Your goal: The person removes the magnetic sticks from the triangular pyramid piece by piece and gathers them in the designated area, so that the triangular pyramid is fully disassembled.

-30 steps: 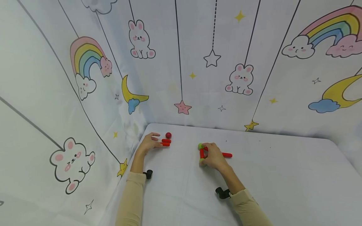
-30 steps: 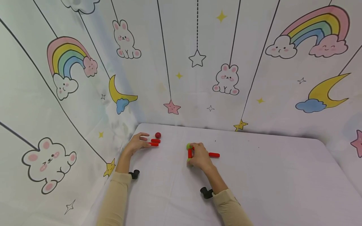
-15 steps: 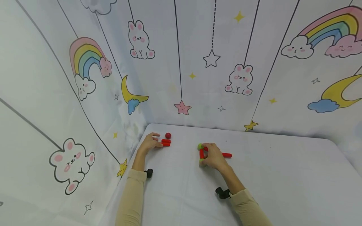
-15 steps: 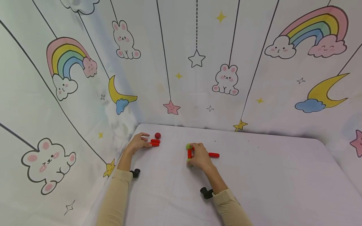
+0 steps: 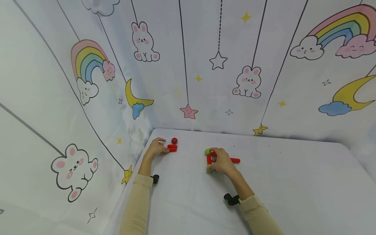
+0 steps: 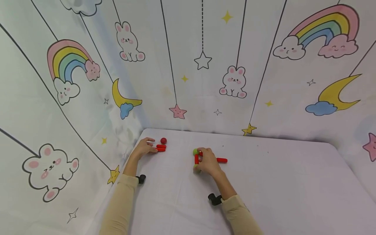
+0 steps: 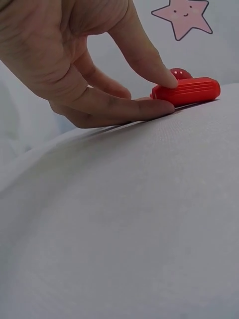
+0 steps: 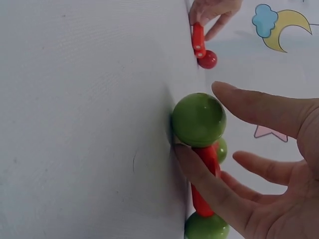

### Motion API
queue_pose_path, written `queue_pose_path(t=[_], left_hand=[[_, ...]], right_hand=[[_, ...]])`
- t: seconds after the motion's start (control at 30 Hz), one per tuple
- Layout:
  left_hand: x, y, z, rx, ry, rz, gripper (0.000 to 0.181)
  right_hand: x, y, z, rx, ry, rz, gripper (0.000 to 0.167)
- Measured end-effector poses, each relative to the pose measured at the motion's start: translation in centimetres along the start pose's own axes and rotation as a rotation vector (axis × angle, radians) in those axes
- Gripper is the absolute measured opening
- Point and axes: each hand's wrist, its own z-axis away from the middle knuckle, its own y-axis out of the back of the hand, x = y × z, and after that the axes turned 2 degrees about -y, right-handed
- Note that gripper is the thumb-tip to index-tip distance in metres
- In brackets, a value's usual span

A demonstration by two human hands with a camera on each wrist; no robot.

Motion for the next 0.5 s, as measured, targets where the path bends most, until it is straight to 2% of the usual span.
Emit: queue_pose_path(t=[0.23,0.5], left_hand=[[0.2,-0.3,0.2,0.022,-0.002,-0.038,0.061],[0.3,-0.5,0.6,0.040,-0.020,-0.039,0.060]], right_hand=[[-0.1,0.6,0.3,-0.024,0.015,-0.020,0.085],[-0.3,2.1,0.4,-0.040,-0.015,-0.054,0.080]])
